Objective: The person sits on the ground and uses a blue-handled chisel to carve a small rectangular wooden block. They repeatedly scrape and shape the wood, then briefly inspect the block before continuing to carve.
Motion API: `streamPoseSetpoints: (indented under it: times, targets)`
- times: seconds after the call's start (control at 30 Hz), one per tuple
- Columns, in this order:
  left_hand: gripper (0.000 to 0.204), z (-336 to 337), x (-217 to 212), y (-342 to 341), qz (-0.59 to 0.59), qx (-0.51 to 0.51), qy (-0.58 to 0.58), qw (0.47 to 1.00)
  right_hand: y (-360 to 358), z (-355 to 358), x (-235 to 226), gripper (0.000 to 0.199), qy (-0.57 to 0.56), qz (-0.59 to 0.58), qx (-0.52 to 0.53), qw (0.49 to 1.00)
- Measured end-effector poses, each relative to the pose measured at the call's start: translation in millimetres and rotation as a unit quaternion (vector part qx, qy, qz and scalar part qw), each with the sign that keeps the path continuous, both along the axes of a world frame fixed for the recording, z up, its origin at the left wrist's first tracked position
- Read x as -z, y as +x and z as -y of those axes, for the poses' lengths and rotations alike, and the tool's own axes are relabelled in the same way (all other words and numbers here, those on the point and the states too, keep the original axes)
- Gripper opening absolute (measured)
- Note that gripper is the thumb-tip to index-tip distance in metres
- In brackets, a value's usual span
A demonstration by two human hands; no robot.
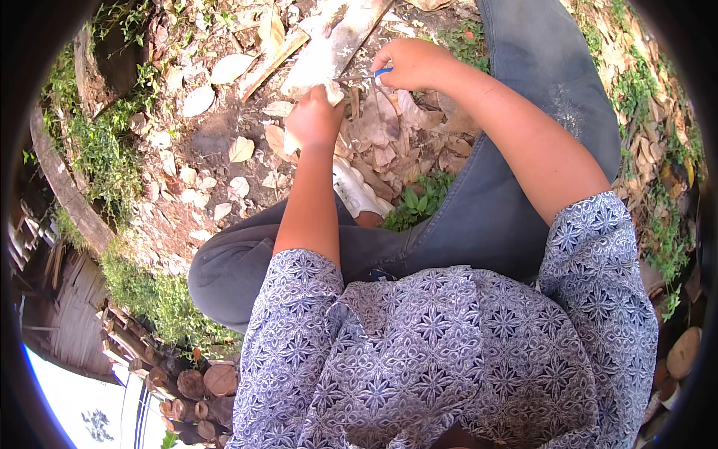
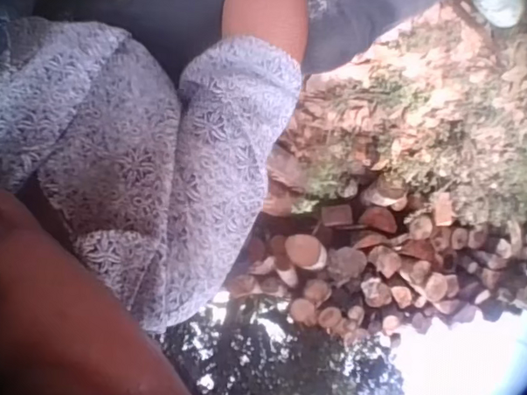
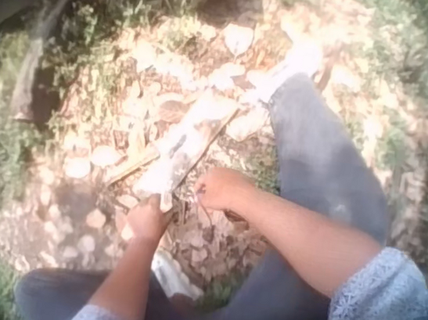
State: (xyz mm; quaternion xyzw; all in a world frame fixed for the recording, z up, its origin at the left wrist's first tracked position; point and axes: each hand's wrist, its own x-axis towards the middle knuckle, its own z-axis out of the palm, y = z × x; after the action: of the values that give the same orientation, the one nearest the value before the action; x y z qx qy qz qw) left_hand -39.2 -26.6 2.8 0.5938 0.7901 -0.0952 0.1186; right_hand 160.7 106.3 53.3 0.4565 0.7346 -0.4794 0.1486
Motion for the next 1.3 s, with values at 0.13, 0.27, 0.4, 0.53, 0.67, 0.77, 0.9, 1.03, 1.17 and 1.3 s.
streamPoseSetpoints:
  times: [0.13,0.27,0.4,0.53,0.67,0.77,0.9,1.03,1.17,1.3]
  targets:
    - [0.043,-0.4,1.3,0.9,0.008,0.003,0.01,1.0,-0.3,-8.1,0.9,0.033,-0.045,0.004,-0.007,0.999]
    - [0.048,2.0,4.7,-2.5,0.015,-0.006,-0.016,1.0,-4.5,-11.6,3.9,0.032,-0.035,-0.005,-0.024,0.999]
    - [0.045,2.2,2.5,-0.6,0.023,-0.009,0.003,1.0,-6.9,-13.5,0.0,0.032,-0.048,-0.007,-0.013,0.999]
    - [0.043,0.8,-2.2,-0.4,0.024,-0.005,0.001,1.0,-10.4,-15.4,-9.8,0.034,-0.06,-0.011,-0.008,0.998]
    - [0.041,-0.1,-5.5,0.1,0.02,-0.007,-0.008,1.0,-12.8,-16.3,-7.7,0.034,-0.057,0.0,-0.015,0.998]
    - [0.041,0.5,-4.1,-1.1,0.025,-0.002,-0.007,1.0,-20.0,-15.4,-17.0,0.033,-0.037,0.022,-0.037,0.998]
    - [0.041,-0.1,-4.3,0.1,0.026,-0.002,-0.011,1.0,-28.5,-9.8,-11.5,0.033,0.023,0.018,-0.069,0.997]
    - [0.042,-1.3,-3.4,-3.3,0.031,-0.003,-0.025,0.999,-35.7,-6.8,-6.4,0.029,0.059,0.023,-0.084,0.994]
    - [0.041,-1.5,-7.4,-3.1,0.039,0.004,-0.02,0.999,-50.9,26.3,-8.9,0.022,0.078,0.059,-0.044,0.994]
    - [0.04,1.9,-5.8,-3.5,0.036,0.009,-0.008,0.999,-24.1,27.2,10.4,0.026,0.032,-0.015,0.014,0.999]
